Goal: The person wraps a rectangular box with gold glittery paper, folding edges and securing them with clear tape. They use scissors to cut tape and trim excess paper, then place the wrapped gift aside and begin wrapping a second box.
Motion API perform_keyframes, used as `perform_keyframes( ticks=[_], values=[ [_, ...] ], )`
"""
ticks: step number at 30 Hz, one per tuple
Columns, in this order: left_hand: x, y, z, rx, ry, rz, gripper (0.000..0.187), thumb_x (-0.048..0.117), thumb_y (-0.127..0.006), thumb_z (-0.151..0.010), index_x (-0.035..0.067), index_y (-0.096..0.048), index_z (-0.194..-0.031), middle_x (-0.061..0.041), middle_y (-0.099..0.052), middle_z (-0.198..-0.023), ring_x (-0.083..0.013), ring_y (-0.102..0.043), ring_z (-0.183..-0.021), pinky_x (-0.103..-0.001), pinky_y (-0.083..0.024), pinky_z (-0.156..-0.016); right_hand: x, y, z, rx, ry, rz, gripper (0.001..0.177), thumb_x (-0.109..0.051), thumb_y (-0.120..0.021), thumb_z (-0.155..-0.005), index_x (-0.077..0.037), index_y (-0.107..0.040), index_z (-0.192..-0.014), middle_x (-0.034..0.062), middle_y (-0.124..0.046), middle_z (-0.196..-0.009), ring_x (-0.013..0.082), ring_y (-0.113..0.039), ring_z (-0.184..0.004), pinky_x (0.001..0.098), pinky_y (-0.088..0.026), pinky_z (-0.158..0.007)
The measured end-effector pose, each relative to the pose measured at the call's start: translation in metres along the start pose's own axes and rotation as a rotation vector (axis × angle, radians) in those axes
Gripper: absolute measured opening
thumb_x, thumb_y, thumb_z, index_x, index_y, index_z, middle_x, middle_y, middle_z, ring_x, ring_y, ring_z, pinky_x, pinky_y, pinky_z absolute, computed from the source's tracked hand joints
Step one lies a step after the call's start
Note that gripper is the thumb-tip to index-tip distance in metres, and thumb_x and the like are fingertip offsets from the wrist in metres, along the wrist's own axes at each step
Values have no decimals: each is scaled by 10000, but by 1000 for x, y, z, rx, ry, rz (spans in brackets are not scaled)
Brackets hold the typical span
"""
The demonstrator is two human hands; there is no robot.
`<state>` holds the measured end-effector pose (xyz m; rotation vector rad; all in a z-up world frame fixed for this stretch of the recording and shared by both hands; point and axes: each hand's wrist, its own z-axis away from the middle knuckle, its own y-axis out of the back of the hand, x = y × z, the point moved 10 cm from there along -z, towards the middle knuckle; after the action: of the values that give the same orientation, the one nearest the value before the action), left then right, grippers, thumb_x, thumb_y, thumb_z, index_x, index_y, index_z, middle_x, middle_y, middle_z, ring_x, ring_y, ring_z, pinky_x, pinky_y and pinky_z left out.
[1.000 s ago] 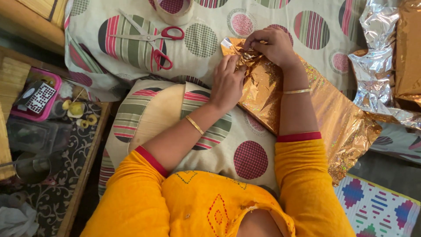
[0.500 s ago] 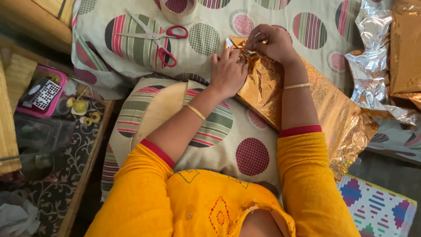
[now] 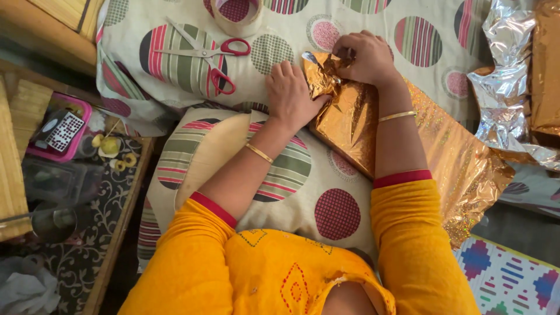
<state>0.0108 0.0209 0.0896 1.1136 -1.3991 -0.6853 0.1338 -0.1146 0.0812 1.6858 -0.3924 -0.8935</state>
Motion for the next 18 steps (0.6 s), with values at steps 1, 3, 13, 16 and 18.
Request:
perform_keyframes(
  ticks=[1, 3, 13, 16, 18],
  values=[
    [2, -3, 0, 4, -1, 7, 743, 604, -880, -683, -34, -655, -991, -132, -544, -1060, -298, -499, -1045, -462, -435, -867, -2, 0, 2, 12, 36, 12, 336, -206, -850, -691, -181, -748, -1010, -27, -689, -980, 234, -614, -1041, 420, -467, -949],
    [6, -8, -2, 53, -2, 62, 643, 548, -893, -660, -13, -699, -908, -125, -553, -1047, -297, -500, -1044, -462, -440, -867, -5, 4, 3, 36, 113, 42, 296, -198, -861, -657, -172, -768, -937, -9, -685, -980, 250, -611, -1025, 427, -462, -933],
    [28, -42, 4, 94, -57, 600, 184, 80, -764, -791, 47, -637, -920, -107, -649, -936, -301, -632, -908, -426, -508, -822, 13, 13, 6, 1, 132, -491, 222, 6, -752, -650, -68, -652, -833, 12, -635, -986, 202, -558, -1009, 324, -468, -879],
    [30, -46, 6, 21, 67, 809, 283, 98, -788, -785, 4, -577, -949, -159, -676, -864, -327, -676, -805, -429, -534, -739, 20, 13, 8, -60, 125, -693, 216, 49, -708, -625, -36, -623, -804, 22, -602, -987, 165, -558, -1003, 291, -452, -852],
    [36, -37, 10, 63, 64, 916, 380, 110, -797, -763, -20, -547, -1018, -196, -682, -909, -347, -687, -839, -423, -547, -747, 26, 8, 9, -111, 75, -830, 190, 49, -692, -649, -29, -625, -808, 19, -579, -992, 138, -565, -950, 257, -451, -812]
  ],
)
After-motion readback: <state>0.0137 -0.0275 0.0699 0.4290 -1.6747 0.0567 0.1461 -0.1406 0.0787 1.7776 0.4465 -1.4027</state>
